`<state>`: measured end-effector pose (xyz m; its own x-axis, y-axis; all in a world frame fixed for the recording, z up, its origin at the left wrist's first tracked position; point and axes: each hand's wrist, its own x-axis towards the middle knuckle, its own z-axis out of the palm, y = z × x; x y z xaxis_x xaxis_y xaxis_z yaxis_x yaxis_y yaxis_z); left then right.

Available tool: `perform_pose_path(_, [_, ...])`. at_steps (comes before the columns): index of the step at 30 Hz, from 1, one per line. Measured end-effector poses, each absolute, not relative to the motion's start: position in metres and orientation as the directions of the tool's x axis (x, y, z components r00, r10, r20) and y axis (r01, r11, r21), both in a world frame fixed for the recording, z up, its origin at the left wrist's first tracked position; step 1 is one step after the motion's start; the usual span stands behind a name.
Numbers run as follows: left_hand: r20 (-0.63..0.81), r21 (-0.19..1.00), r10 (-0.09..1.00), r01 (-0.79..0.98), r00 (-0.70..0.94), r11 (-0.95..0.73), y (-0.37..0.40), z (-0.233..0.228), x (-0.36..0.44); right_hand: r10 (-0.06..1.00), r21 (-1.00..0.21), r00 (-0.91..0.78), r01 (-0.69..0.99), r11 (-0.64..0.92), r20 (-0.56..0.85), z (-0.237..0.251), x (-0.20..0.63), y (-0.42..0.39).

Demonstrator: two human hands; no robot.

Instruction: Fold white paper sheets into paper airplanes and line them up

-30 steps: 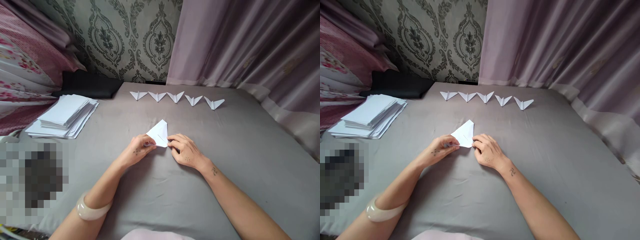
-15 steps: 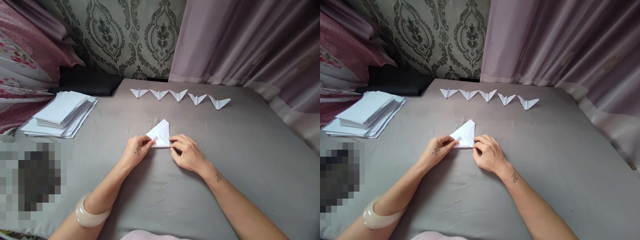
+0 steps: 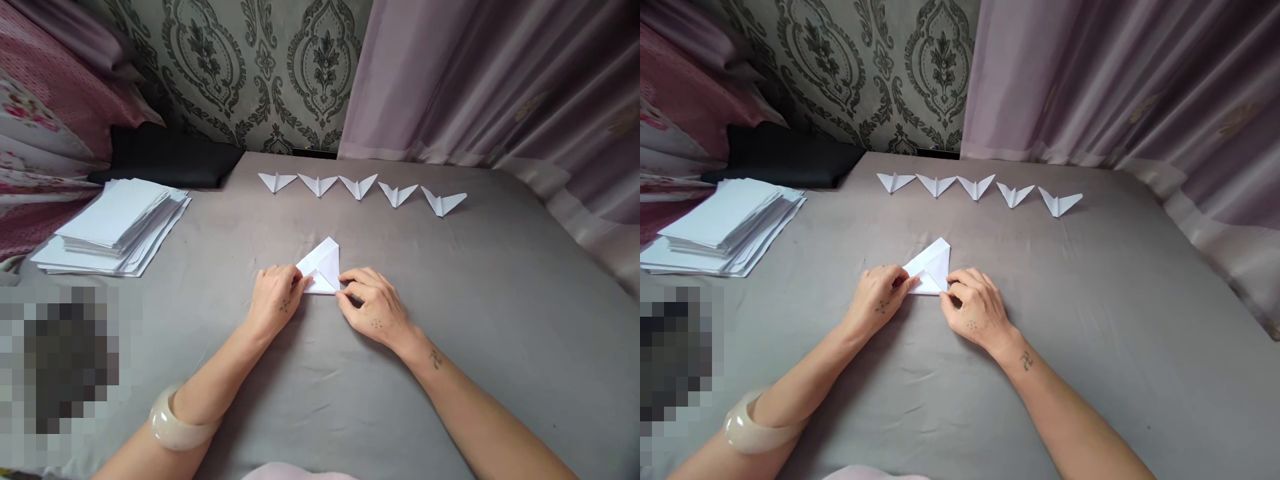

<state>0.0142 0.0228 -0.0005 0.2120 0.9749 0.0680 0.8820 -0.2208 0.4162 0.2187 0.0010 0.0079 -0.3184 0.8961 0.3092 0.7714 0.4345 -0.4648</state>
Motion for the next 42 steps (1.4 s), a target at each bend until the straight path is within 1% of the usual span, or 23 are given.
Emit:
perform_pose_path(6, [0.089,0.385,0.968,0.888,0.236,-0.252,0.0217,-0.0008,0.0138,0.904,-0.425,-0.283,0.81,0.405,0.321,0.0041,0.2145,0.0032])
perform_pose_path(11, [0.132,0.359,0.96,0.891,0.247,-0.278,0.0201,-0.0015,0.0146,0.894,-0.398,-0.299,0.815,0.422,0.335,0.0023,0.2139,0.0039])
perform_pose_path(14, [0.142,0.328,0.957,0.9,0.252,-0.286,0.0197,-0.0011,0.0158,0.893,-0.382,-0.318,0.819,0.428,0.319,0.0024,0.2141,0.0042])
perform_pose_path(21, [0.119,0.288,0.958,0.914,0.262,-0.286,0.0205,0.0011,0.017,0.893,-0.341,-0.366,0.83,0.441,0.262,0.0062,0.2149,0.0031])
perform_pose_path(26, [0.107,0.259,0.956,0.921,0.273,-0.292,0.0202,0.0014,0.0175,0.875,-0.257,-0.42,0.842,0.475,0.24,0.0053,0.2144,0.0025])
perform_pose_path(28, [0.087,0.245,0.958,0.926,0.273,-0.286,0.0203,0.0023,0.0184,0.869,-0.242,-0.433,0.84,0.485,0.238,0.0041,0.2148,0.0024])
perform_pose_path(34, [0.047,0.211,0.962,0.938,0.269,-0.273,0.021,0.0041,0.0204,0.876,-0.285,-0.428,0.83,0.479,0.223,0.0045,0.2166,0.0037])
perform_pose_path(38, [0.049,0.201,0.961,0.94,0.271,-0.276,0.0214,0.0033,0.0206,0.886,-0.329,-0.41,0.823,0.462,0.219,0.0061,0.217,0.0052])
perform_pose_path(42, [0.056,0.196,0.961,0.941,0.271,-0.276,0.022,0.0027,0.0205,0.89,-0.343,-0.408,0.822,0.455,0.204,0.0063,0.2173,0.0061])
